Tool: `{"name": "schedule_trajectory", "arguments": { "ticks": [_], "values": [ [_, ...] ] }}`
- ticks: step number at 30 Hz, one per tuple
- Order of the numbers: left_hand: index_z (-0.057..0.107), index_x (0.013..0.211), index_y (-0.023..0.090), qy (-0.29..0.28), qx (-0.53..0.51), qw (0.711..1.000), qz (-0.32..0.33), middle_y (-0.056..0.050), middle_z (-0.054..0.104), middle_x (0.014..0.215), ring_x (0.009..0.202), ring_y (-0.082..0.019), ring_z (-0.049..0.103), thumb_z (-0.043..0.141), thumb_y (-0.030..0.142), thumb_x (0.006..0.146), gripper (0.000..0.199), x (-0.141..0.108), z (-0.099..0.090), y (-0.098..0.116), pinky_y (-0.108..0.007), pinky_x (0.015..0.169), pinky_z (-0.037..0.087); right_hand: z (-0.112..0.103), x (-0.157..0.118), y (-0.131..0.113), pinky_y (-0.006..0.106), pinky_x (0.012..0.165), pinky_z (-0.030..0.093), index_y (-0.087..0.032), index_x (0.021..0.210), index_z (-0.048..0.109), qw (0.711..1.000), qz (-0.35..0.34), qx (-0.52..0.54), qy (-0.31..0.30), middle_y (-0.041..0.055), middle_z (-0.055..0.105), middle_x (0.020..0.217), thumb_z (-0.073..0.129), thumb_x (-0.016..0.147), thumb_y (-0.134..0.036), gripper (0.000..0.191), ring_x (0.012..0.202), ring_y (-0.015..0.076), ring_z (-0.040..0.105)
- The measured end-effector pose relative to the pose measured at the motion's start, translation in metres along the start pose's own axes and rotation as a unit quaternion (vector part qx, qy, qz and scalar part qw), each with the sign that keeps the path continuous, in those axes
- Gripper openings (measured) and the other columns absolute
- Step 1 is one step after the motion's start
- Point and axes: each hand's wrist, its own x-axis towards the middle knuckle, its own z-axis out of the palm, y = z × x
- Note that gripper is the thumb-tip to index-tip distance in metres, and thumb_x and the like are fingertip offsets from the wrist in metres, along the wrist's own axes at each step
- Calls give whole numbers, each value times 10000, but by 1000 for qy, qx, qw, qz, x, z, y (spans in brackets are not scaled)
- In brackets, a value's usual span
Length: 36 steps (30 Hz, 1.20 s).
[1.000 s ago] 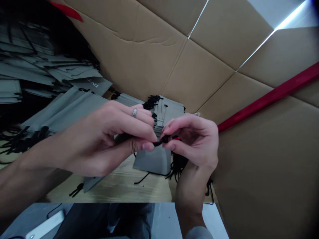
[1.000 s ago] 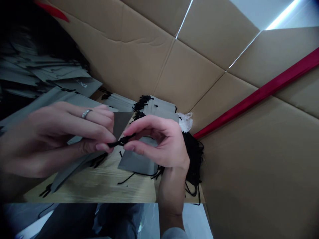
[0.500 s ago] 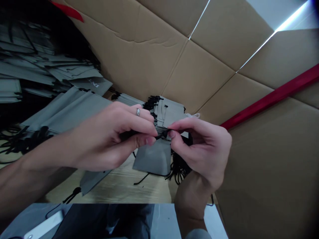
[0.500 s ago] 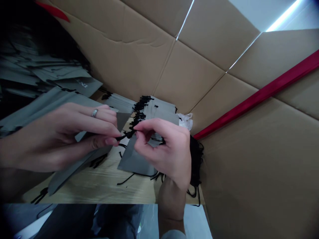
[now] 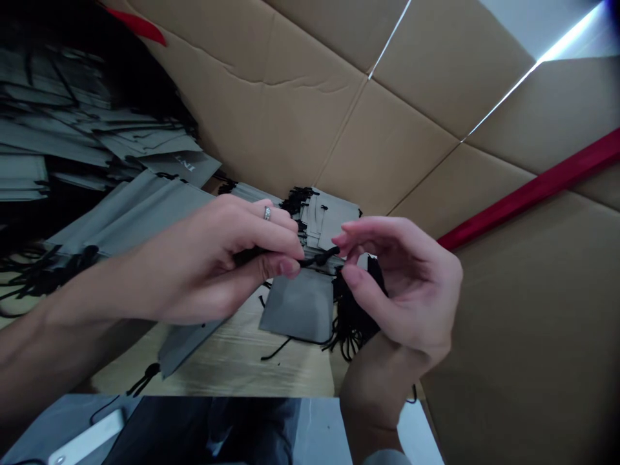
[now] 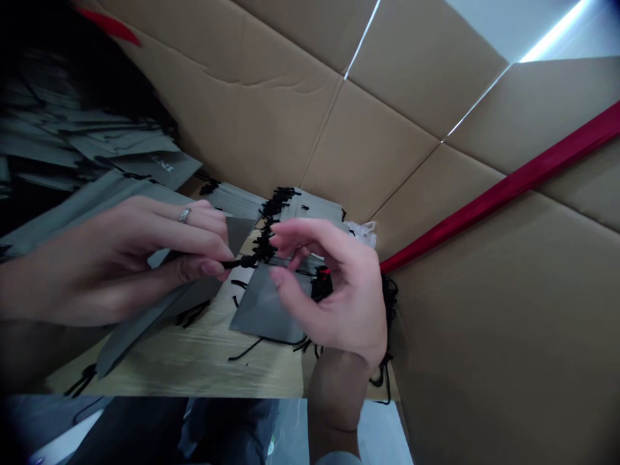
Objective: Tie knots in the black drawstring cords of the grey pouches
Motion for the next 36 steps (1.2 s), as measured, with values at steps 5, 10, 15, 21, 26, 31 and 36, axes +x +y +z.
{"name": "schedule_trajectory", "arguments": {
  "ticks": [5,10,15,21,26,31,36],
  "values": [
    [686,852,220,-11,-14,1000,-5,41,660,737,684,-124,568,575,18,1051,305,0,1,-1,-284,653,439,0,4,10,382,833,769,-321,1302,870,994,-52,41,-90,22,906,1187,977,922,-142,434,1010,245,857],
    [717,880,233,-12,-11,1000,-1,38,670,726,690,-138,591,595,19,1038,292,-1,4,-5,-293,680,453,4,9,17,371,820,746,-307,1129,882,993,-63,41,-95,-10,909,1036,943,929,-75,313,899,211,859],
    [662,877,238,-39,-67,997,11,37,655,735,718,-139,607,594,11,1063,300,1,4,-2,-274,701,481,10,10,27,348,676,665,-276,1027,848,987,-77,99,-103,-25,846,888,857,893,-51,261,749,183,790],
    [715,865,240,-29,-136,990,28,21,566,681,643,-154,532,661,65,1077,281,3,3,2,-281,625,471,28,11,50,299,607,628,-273,1045,847,964,-121,226,-71,-24,830,870,943,904,-206,183,693,156,744],
    [774,909,248,13,-147,989,6,20,679,728,661,-137,600,712,78,1081,249,-4,-5,2,-271,638,494,8,4,31,335,788,756,-291,1297,869,980,-29,177,-89,41,895,1081,968,987,-260,327,926,217,865],
    [745,832,237,0,-108,994,-11,22,654,703,645,-133,555,698,87,1070,285,-4,-8,2,-279,607,459,-5,-1,1,402,839,772,-295,1415,845,996,-36,-1,-86,55,915,1160,861,1056,-312,360,985,256,882],
    [772,866,256,0,-77,997,-19,16,674,695,644,-152,574,666,84,1041,267,0,-4,1,-292,582,448,1,2,-9,336,737,690,-219,1214,847,981,-66,-150,-101,30,887,986,682,1122,-135,208,780,173,805]
  ]
}}
